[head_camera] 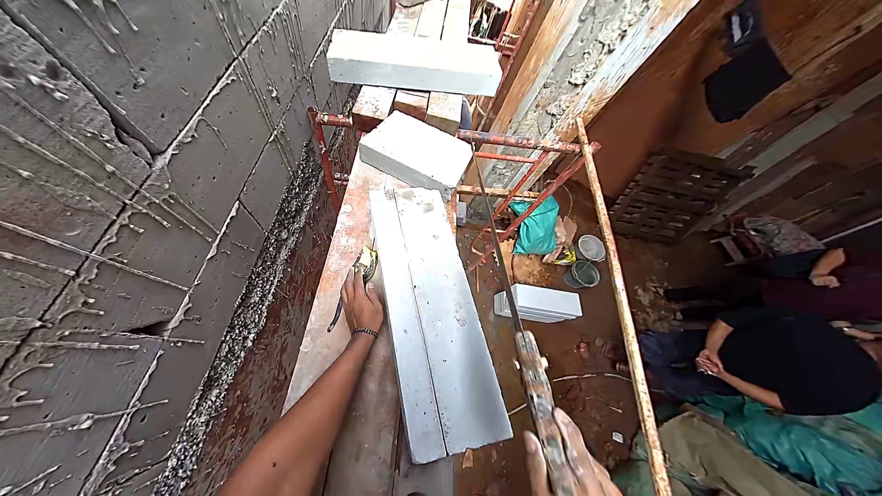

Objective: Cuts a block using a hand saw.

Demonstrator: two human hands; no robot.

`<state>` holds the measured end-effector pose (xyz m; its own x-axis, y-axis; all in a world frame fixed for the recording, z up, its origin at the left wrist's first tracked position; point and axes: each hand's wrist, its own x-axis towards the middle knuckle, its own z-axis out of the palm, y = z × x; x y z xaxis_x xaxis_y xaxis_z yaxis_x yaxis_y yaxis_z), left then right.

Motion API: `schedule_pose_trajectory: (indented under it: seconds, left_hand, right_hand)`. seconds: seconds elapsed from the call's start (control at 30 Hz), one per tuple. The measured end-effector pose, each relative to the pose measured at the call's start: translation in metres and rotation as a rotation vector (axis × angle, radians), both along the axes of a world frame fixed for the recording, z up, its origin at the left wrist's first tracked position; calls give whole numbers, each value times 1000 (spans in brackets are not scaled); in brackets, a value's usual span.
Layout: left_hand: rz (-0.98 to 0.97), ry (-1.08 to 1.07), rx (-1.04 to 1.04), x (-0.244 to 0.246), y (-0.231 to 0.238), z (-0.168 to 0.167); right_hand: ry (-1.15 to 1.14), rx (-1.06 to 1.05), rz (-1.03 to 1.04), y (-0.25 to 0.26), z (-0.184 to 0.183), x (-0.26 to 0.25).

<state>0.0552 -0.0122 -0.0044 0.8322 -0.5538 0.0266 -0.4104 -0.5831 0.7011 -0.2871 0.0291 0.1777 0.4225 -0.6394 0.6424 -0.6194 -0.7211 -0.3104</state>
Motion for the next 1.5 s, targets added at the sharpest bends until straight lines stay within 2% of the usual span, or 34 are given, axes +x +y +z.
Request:
schedule_pose_trajectory:
  seconds: [0.07, 0.17, 0.37, 0.53, 0.7, 0.77, 0.83, 0.9, 0.97, 1.07, 1.13, 1.17, 1.23, 1.3, 1.4, 1.5]
  left_hand:
    - [-141, -50, 148, 26, -13, -2]
    - [-344, 5, 316, 55, -24, -9]
    - [-358, -154, 363, 53, 7, -18]
    - [-158, -326, 209, 27, 60, -46]
    - [-100, -398, 218, 24, 56, -53]
    - [-102, -418, 205, 24, 57, -54]
    - [-104, -427, 181, 25, 59, -54]
    - [-74, -449, 124, 28, 63, -52]
    - [30, -506, -3, 40, 51, -43]
    - [77, -515, -195, 86, -16, -3]
    - [-62, -329, -127, 124, -79, 27]
    - [-145, -227, -46, 141, -114, 40]
    - [-314, -56, 146, 165, -178, 54]
    - [-465, 60, 311, 175, -221, 56]
    - [-549, 59, 467, 167, -236, 49]
    - [-533, 42, 507, 160, -229, 53]
  right_hand:
    - [-17, -167, 137, -79, -25, 45]
    - [120, -187, 306, -188, -43, 121]
    - [598, -175, 531, -356, -76, 250]
    - [840, -49, 496, -408, -110, 300]
    - [939, 235, 274, -417, -118, 308]
    - [883, 292, 229, -405, -104, 299]
    - [707, 352, 177, -372, -85, 270]
    - [483, 463, 93, -319, -77, 217]
    - [290, 666, -6, -247, -84, 142]
    - [-11, 979, -371, -126, -112, 41]
    - [-231, 1107, -608, -48, -113, 9]
    - [-321, 1173, -674, -16, -111, 2]
    - [-452, 1331, -666, 32, -115, -2]
    - [-613, 1423, -653, 48, -123, 14]
    - [-1018, 1378, -775, 43, -129, 49]
    - [-1172, 1279, -885, 32, -130, 56]
